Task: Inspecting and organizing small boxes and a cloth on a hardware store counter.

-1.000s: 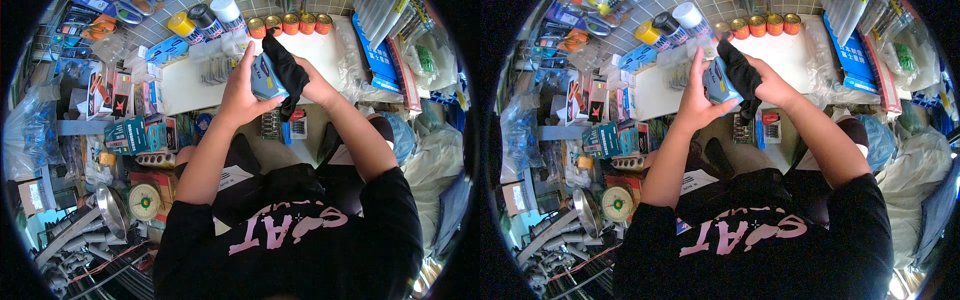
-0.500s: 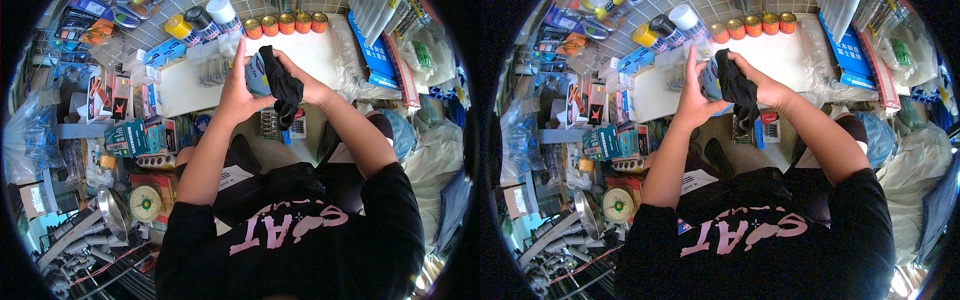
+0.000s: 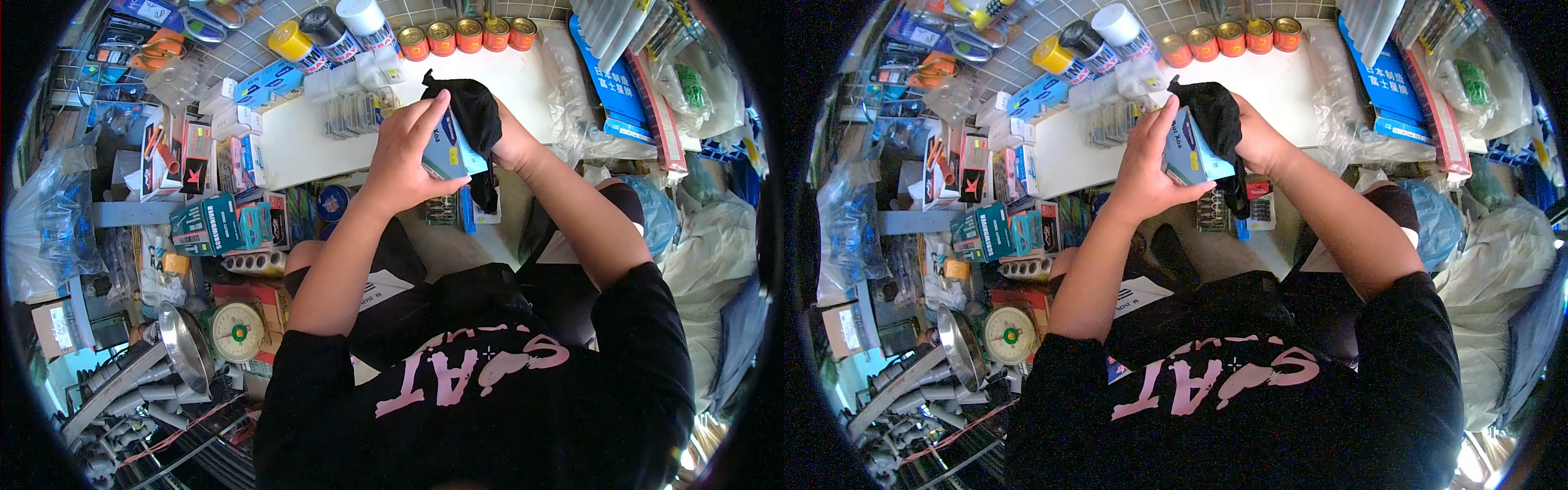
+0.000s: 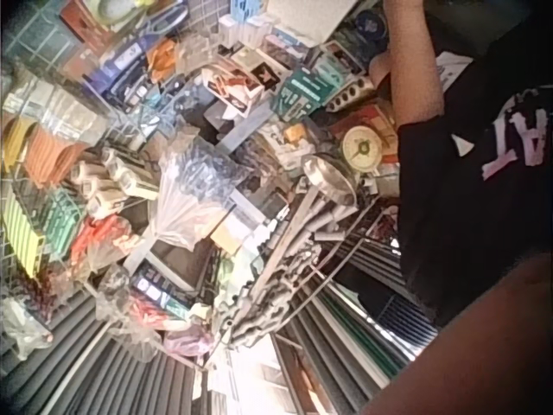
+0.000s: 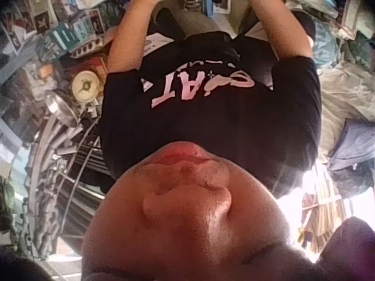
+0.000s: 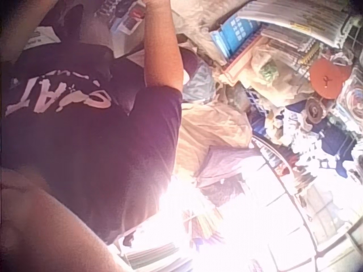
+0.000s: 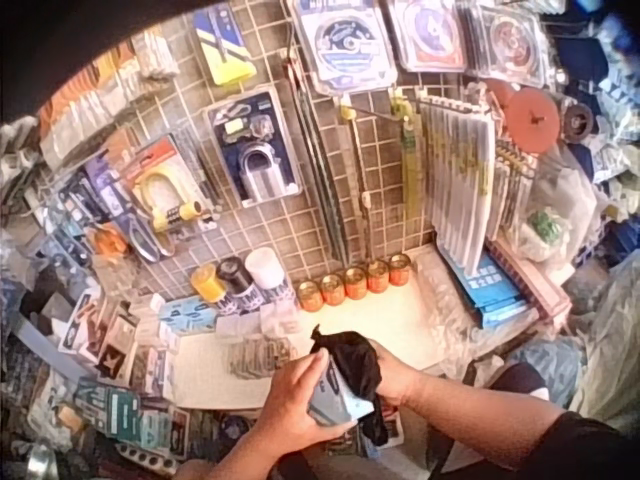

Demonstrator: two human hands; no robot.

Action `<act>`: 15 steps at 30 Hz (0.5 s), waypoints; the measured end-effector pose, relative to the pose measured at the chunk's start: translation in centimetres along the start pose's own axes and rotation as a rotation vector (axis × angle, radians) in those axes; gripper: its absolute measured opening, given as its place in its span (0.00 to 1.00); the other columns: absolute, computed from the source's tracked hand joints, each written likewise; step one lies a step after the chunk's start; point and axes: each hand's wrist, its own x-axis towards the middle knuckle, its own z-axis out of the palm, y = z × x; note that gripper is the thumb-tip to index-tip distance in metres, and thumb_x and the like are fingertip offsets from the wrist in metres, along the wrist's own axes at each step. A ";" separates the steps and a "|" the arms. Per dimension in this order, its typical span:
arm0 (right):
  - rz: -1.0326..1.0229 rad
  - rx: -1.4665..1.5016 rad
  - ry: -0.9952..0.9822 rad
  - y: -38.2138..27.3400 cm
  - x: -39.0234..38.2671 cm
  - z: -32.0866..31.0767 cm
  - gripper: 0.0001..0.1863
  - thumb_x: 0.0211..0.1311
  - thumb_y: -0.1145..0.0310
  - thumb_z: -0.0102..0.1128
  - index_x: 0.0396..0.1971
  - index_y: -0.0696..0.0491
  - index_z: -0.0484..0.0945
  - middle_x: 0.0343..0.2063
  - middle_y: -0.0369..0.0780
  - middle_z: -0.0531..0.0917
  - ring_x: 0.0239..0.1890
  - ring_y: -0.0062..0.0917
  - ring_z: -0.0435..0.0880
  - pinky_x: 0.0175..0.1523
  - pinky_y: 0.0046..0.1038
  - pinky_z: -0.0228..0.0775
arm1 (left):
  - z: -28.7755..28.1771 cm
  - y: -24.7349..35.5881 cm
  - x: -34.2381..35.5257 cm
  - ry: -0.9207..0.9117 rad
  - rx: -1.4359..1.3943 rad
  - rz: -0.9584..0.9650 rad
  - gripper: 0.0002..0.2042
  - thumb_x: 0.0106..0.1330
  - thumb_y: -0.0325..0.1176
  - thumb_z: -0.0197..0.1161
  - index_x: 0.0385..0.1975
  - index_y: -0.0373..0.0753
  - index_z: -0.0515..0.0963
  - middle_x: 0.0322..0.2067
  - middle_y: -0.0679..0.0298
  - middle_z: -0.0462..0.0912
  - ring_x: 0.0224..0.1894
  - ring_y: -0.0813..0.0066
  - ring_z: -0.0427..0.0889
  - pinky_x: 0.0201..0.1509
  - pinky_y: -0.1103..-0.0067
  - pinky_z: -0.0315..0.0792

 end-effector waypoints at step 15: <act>-0.174 -0.221 -0.182 -1.4 -0.4 1.0 0.27 0.67 0.67 0.67 0.64 0.54 0.71 0.51 0.37 0.83 0.52 0.18 0.81 0.61 0.25 0.74 | 0.1 -0.7 0.0 0.017 -0.168 -0.109 0.62 0.43 0.44 0.84 0.78 0.35 0.50 0.60 0.47 0.74 0.61 0.48 0.75 0.67 0.60 0.68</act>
